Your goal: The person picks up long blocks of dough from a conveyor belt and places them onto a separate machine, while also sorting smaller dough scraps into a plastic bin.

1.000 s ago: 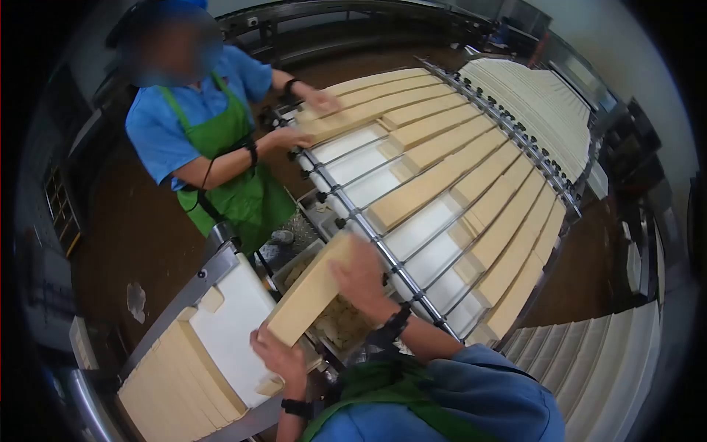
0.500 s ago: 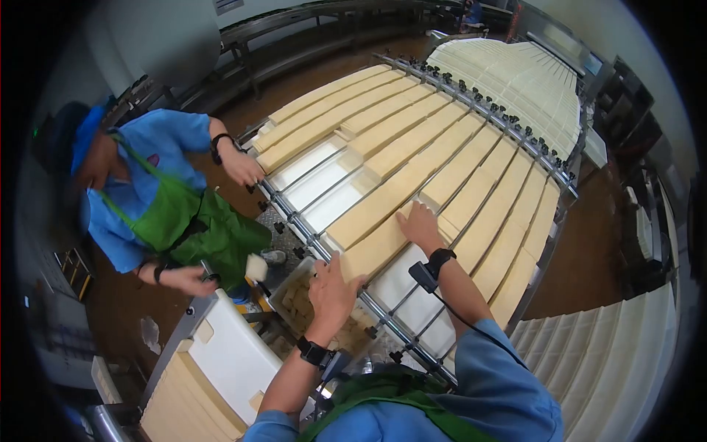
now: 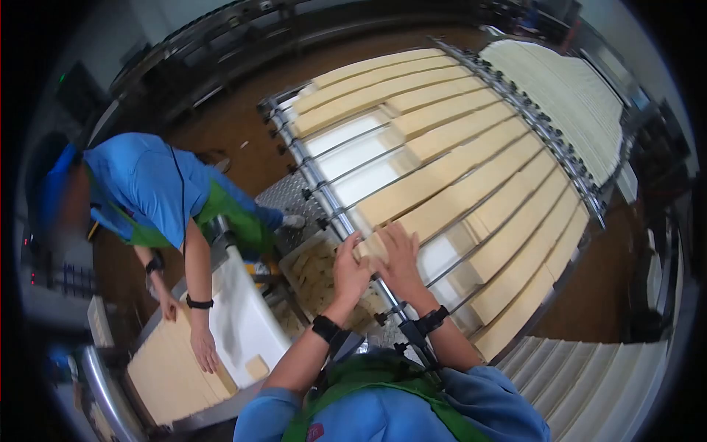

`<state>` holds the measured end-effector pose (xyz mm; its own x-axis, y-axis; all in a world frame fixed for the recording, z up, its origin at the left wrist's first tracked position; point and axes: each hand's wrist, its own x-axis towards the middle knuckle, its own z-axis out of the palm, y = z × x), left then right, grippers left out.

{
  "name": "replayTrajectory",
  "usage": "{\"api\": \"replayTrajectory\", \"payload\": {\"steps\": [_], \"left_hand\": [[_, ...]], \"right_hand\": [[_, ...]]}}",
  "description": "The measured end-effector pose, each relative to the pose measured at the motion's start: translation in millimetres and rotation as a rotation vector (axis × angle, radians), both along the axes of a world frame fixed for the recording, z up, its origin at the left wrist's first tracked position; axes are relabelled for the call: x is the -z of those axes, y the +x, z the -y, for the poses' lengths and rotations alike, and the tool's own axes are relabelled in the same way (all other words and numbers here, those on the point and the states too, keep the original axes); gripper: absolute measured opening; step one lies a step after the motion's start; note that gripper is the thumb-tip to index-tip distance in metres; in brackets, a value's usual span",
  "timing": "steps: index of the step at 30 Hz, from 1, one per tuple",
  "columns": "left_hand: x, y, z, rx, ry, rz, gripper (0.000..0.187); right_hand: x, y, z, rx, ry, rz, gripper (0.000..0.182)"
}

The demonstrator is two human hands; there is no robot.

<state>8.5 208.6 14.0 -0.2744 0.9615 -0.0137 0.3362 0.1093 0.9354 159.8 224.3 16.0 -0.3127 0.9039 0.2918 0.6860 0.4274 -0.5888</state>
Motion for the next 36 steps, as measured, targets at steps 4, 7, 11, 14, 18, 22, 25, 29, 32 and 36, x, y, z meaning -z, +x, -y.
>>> {"api": "replayTrajectory", "payload": {"steps": [4, 7, 11, 14, 18, 22, 25, 29, 32, 36], "left_hand": [[10.0, -22.2, 11.4, 0.024, -0.101, 0.186, 0.059], [-9.1, -45.0, 47.3, -0.137, 0.165, -0.270, 0.054], [-26.9, -106.0, 110.2, -0.256, 0.222, -0.355, 0.047], [-5.4, -165.5, 176.6, -0.280, 0.051, 0.125, 0.031], [10.0, -222.2, 288.4, -0.621, 0.185, -0.094, 0.028], [29.6, -257.9, 380.7, -1.254, -0.018, -0.467, 0.043], [69.0, -277.8, 420.4, -1.477, -0.265, -0.445, 0.070], [78.5, -301.1, 431.4, -1.423, -0.327, -0.401, 0.076], [71.2, -312.8, 424.3, -1.333, -0.308, -0.349, 0.080], [59.0, -322.7, 422.7, -1.290, -0.352, -0.254, 0.083]], "right_hand": [[10.7, -3.9, -1.1, -0.039, 0.177, 0.210, 0.066], [23.5, -4.6, -2.9, -0.087, 0.215, 0.437, 0.063], [7.1, -3.3, -2.4, -0.143, 0.069, 0.552, 0.060], [-15.9, -25.3, 3.3, -0.021, 0.025, 0.585, 0.061], [-34.5, -100.0, 24.3, -0.223, 0.269, 0.276, 0.059], [-64.3, -235.8, 92.1, -0.814, 0.179, -0.183, 0.043], [-44.6, -355.9, 141.4, -1.090, -0.015, -0.183, 0.035], [12.0, -495.3, 173.2, -1.162, 0.006, -0.091, 0.043], [47.4, -574.8, 173.3, -1.080, 0.020, 0.068, 0.048], [66.6, -629.9, 168.8, -0.964, 0.151, 0.257, 0.050]]}}
